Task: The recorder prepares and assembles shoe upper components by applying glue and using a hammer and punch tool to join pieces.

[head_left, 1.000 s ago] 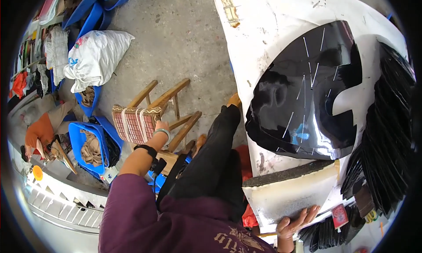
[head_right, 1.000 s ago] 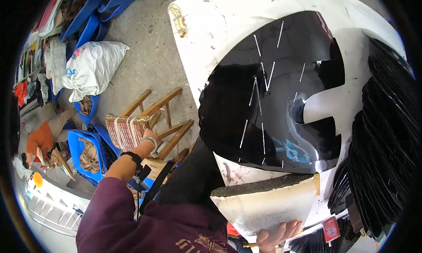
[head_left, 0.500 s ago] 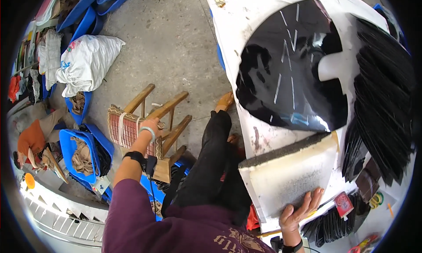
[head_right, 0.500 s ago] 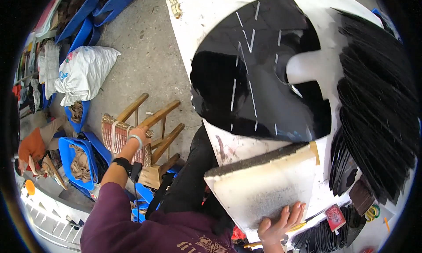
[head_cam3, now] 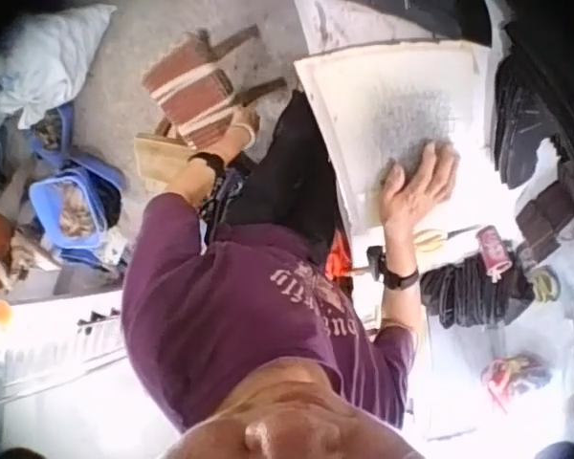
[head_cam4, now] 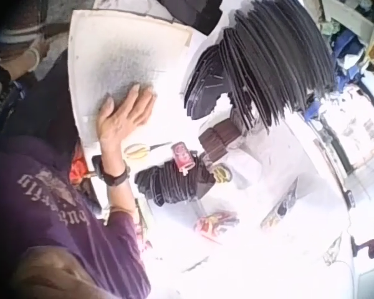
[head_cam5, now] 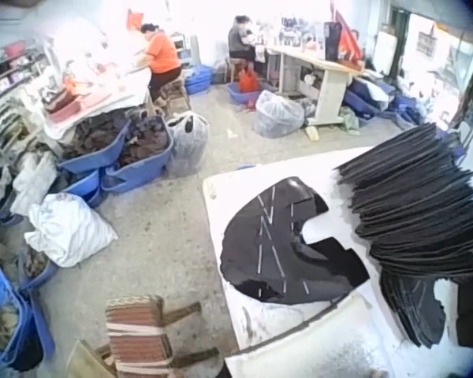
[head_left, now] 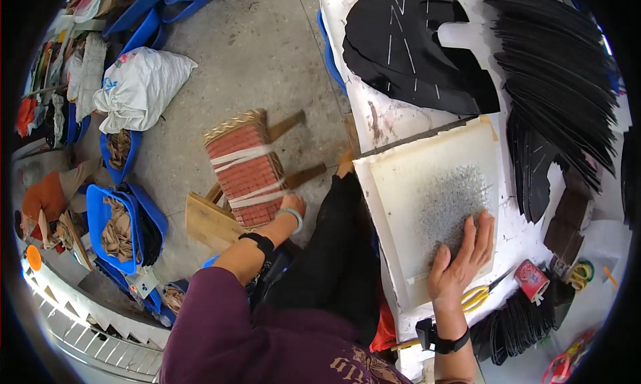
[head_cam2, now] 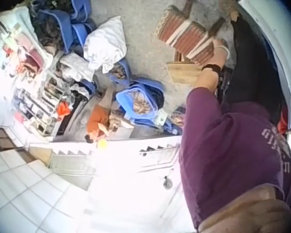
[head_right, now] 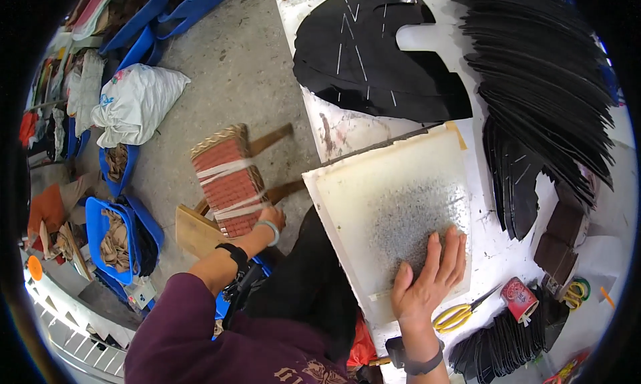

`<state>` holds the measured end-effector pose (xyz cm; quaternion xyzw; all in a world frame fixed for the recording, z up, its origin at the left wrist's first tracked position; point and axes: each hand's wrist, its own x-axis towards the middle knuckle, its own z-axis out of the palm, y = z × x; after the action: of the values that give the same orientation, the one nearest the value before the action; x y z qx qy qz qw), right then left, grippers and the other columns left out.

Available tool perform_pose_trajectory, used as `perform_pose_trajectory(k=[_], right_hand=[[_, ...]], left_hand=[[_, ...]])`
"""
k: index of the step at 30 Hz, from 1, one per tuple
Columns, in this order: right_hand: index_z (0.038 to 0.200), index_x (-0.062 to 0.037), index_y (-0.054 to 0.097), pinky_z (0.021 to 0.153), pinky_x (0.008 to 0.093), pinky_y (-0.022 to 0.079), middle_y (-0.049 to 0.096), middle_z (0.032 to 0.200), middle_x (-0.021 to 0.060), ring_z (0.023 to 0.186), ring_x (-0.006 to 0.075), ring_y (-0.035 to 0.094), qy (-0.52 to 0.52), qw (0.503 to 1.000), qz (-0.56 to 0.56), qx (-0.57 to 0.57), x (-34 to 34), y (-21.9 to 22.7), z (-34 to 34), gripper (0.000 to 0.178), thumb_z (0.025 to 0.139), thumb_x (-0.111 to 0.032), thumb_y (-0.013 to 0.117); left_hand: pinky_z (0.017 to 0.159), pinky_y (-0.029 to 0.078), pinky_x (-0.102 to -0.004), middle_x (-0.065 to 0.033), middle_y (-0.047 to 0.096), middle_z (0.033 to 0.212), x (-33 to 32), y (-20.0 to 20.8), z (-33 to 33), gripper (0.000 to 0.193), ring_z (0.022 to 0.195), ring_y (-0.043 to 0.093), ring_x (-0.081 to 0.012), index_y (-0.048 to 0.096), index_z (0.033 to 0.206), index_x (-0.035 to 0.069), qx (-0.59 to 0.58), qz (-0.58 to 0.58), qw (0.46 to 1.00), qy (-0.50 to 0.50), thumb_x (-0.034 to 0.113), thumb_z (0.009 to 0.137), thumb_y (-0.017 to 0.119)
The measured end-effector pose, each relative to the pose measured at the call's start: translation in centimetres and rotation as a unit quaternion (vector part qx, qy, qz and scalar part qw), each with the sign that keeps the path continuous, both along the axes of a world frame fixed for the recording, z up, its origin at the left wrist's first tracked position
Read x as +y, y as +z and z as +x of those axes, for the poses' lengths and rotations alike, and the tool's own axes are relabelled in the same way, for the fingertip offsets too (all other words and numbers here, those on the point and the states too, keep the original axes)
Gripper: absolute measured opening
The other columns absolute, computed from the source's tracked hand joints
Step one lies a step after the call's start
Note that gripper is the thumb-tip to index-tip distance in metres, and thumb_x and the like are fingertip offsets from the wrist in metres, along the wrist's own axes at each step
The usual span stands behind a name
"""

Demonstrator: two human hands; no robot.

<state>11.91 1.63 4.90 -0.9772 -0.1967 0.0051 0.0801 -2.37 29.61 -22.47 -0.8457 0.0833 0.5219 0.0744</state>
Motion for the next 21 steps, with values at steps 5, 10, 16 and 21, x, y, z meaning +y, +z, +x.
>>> perform_pose_trajectory(k=[5,10,16,21], right_hand=[[0.132,-0.0031,0.039,0.104,0.0501,0.021,0.033,0.14,0.0204,0.129,0.0408,0.029,-0.006,1.0,0.003,-0.001,0.2,-0.1,-0.2,0.049,0.09,-0.028,0.043],[0.132,-0.0031,0.039,0.104,0.05,0.021,0.033,0.14,0.02,0.13,0.041,0.029,-0.01,1.0,0.002,-0.006,-0.1,0.0,-0.5,0.049,0.09,-0.028,0.042],[0.133,-0.0028,0.039,0.105,0.0495,0.02,0.033,0.141,0.0188,0.131,0.0389,0.028,-0.002,1.0,-0.007,-0.009,0.0,-0.1,-0.3,0.05,0.09,-0.029,0.043],[0.131,-0.0033,0.041,0.106,0.0471,0.02,0.033,0.141,0.0169,0.131,0.0376,0.028,0.001,0.999,0.011,-0.031,0.1,-0.5,-0.1,0.05,0.087,-0.025,0.047]], left_hand=[[0.083,0.046,-0.041,-0.0123,0.057,0.112,-2.3,0.3,-2.2,0.032,0.103,0.058,-0.03,0.061,0.109,0.007,0.017,-0.13,0.99,0.052,0.027,0.084,0.055],[0.088,0.044,-0.0397,-0.0164,0.054,0.11,3.6,4.1,-4.0,0.034,0.101,0.054,-0.0329,0.058,0.102,0.003,-0.382,-0.11,0.768,0.502,0.018,0.074,0.068],[0.095,0.039,-0.0409,-0.0237,0.053,0.12,10.1,0.9,-11.3,0.084,0.114,0.049,-0.0356,0.053,0.115,-0.007,-0.343,0.121,0.631,0.685,0.052,0.06,0.078],[0.092,0.042,-0.0381,-0.0231,0.059,0.113,10.2,2.1,-10.1,0.091,0.109,0.055,-0.0335,0.055,0.115,-0.007,-0.226,0.051,0.62,0.75,0.065,0.061,0.07]])
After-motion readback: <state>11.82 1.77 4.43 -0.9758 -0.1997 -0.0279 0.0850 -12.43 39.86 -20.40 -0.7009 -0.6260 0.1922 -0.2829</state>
